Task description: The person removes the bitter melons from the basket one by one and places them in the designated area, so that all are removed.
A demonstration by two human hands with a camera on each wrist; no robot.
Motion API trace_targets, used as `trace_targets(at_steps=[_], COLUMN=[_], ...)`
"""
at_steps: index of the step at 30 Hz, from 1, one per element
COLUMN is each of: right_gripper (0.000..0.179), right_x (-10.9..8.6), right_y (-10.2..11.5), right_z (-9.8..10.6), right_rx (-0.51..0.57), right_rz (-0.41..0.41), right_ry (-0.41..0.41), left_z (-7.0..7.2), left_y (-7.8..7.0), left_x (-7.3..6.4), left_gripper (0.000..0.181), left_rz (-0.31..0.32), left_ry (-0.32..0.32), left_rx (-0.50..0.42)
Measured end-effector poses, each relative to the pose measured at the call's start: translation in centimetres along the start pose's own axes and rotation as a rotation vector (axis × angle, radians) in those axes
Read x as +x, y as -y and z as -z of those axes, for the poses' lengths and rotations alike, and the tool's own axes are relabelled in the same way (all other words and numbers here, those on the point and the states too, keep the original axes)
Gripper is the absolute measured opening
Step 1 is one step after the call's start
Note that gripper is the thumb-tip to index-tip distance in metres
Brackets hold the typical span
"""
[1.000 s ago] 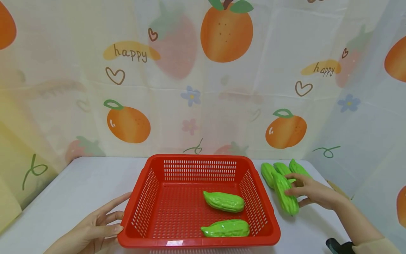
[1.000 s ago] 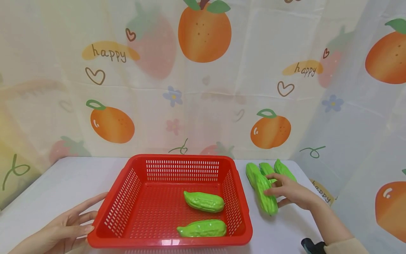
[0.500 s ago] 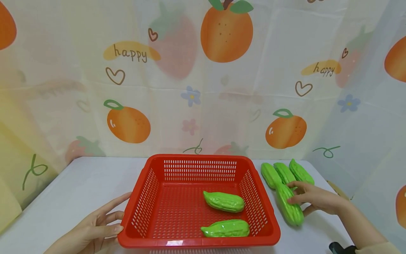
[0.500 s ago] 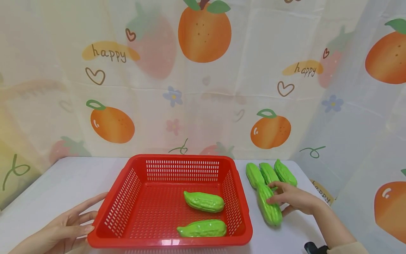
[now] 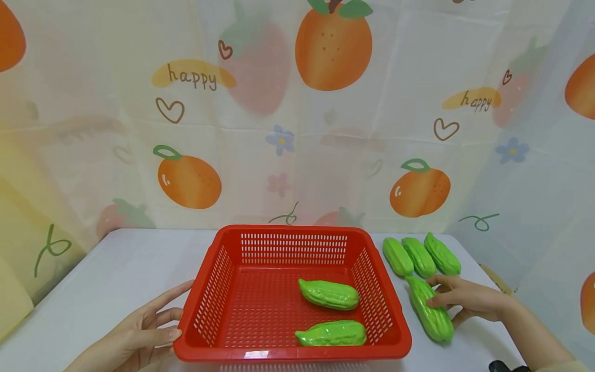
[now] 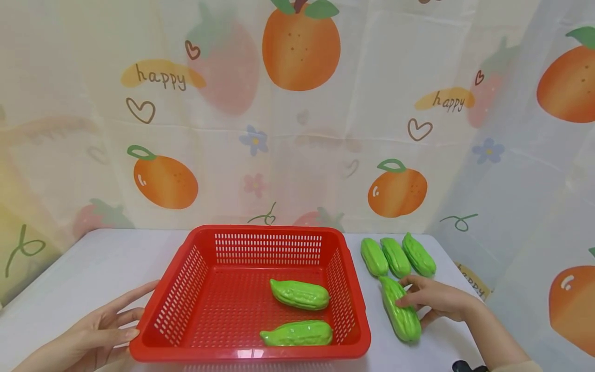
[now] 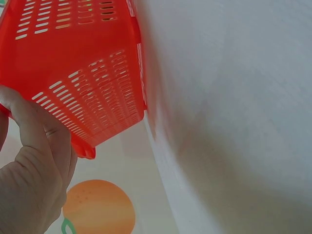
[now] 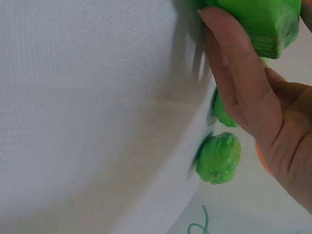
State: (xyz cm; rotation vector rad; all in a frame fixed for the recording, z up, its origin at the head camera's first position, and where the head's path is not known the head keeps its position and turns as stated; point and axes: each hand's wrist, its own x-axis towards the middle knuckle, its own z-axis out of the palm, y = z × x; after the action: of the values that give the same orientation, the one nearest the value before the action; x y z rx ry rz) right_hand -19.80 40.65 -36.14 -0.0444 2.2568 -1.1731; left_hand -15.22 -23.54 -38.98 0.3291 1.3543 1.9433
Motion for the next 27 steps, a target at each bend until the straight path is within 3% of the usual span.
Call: trace_targets(at_steps=[27], right_gripper=[0.068], right_x=[-0.24], right_y=[-0.45], right_z=[0.04], right_rx=[-0.016], right_rz=[-0.049], right_ry=[0.018], left_z=[-0.28], left_y=[0.06], left_x=[-0.19], left_gripper=[0.056], left_rz=[-0.013], left_ry=[-0.009], left_rx=[0.005])
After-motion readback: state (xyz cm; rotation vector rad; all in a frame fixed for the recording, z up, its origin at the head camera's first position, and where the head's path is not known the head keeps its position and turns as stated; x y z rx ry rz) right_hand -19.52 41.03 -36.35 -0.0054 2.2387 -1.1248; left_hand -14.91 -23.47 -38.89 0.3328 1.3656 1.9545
